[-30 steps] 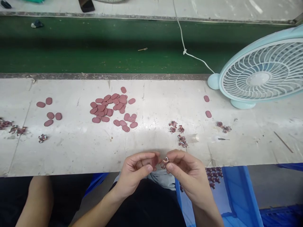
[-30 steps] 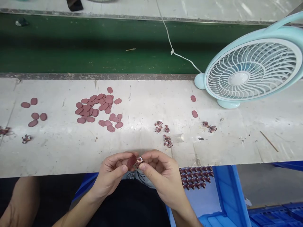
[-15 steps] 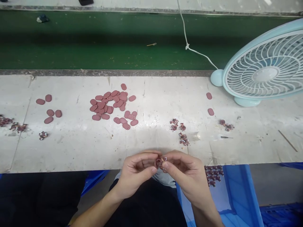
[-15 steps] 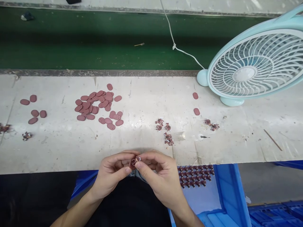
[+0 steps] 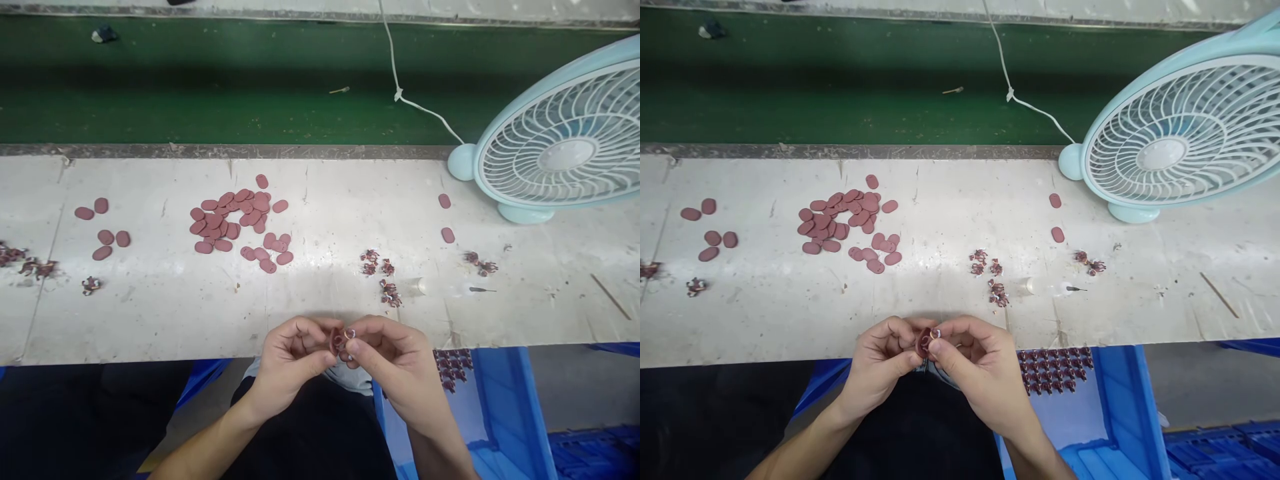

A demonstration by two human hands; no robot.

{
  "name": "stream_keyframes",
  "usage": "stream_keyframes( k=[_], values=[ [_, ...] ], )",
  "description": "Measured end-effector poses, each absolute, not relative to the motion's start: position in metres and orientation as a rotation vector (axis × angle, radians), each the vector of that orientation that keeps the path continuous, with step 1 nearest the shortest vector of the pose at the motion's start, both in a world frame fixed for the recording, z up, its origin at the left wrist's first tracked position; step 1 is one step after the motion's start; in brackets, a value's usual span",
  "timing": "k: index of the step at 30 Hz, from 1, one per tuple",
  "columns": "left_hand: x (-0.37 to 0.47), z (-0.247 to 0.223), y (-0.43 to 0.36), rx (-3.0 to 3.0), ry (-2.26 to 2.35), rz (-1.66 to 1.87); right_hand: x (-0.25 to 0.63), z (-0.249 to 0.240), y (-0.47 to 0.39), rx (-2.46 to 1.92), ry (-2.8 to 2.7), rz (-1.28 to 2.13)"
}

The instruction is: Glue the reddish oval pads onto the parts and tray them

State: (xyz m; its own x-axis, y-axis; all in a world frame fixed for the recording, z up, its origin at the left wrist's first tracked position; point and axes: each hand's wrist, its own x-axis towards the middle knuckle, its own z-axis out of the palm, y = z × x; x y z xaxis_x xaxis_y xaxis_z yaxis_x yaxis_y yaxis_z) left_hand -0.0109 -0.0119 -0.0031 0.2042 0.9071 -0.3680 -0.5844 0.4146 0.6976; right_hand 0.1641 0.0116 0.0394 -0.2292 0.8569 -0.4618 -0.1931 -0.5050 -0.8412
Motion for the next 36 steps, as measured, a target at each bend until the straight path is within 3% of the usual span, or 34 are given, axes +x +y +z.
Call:
stream_keyframes(
  k=[20, 36],
  values=[
    [-0.004, -0.005, -0.019, 0.502, 0.942, 1.108, 0.162, 0.042, 0.007, -1.367, -1.0, 1.69],
    [0.007, -0.007, -0.011, 0.637, 1.036, 1.236, 0.146, 0.013, 0.002, -1.179, -0.636, 1.657]
  ],
)
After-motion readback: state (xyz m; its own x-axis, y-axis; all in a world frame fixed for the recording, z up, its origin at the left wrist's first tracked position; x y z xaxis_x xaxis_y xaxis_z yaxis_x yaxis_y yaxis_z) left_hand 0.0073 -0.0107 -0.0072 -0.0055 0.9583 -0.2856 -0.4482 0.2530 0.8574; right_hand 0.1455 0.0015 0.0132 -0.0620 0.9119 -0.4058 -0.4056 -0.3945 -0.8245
